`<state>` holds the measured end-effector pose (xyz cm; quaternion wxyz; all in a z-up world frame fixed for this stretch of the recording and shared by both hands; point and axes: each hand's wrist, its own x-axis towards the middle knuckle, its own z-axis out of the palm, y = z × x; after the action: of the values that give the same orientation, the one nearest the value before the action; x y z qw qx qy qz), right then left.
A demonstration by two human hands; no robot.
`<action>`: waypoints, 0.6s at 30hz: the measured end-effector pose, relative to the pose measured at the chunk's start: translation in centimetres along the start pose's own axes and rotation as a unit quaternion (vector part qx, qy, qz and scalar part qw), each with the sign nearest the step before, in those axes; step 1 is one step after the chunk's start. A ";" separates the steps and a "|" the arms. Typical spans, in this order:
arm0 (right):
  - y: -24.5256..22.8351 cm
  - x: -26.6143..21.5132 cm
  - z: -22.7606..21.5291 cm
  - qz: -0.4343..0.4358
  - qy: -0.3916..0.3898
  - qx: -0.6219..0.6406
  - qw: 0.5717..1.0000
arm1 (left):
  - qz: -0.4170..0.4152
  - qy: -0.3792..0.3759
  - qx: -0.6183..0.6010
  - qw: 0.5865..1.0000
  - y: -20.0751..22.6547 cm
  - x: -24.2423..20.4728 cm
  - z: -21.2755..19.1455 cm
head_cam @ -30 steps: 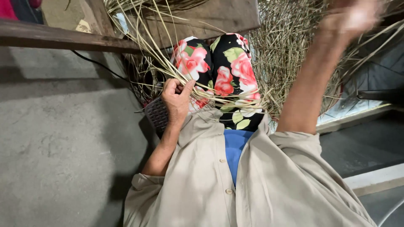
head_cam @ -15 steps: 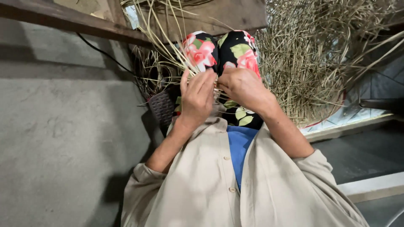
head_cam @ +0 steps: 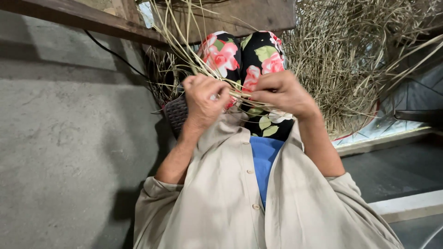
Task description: Braiding long strands of dried straw or grass to create a woven product.
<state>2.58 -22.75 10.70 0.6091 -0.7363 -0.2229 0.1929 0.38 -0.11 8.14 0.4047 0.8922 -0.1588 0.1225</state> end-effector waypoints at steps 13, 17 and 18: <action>-0.1 -4.8 -7.5 0.001 0.125 0.182 0.975 | -0.128 0.118 0.223 0.959 -7.2 -1.1 -6.4; -4.9 -2.3 -3.5 -0.014 0.192 -0.086 0.978 | -0.056 0.141 0.313 0.937 -1.5 -0.3 -5.5; -5.3 -1.7 -2.2 -0.012 0.192 -0.085 0.978 | -0.057 0.139 0.312 0.938 0.8 -0.2 -5.0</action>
<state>1.88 -24.68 16.33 0.5778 -0.8060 -0.1264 0.0209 -0.54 3.25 11.83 0.1300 0.9552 -0.0036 0.2660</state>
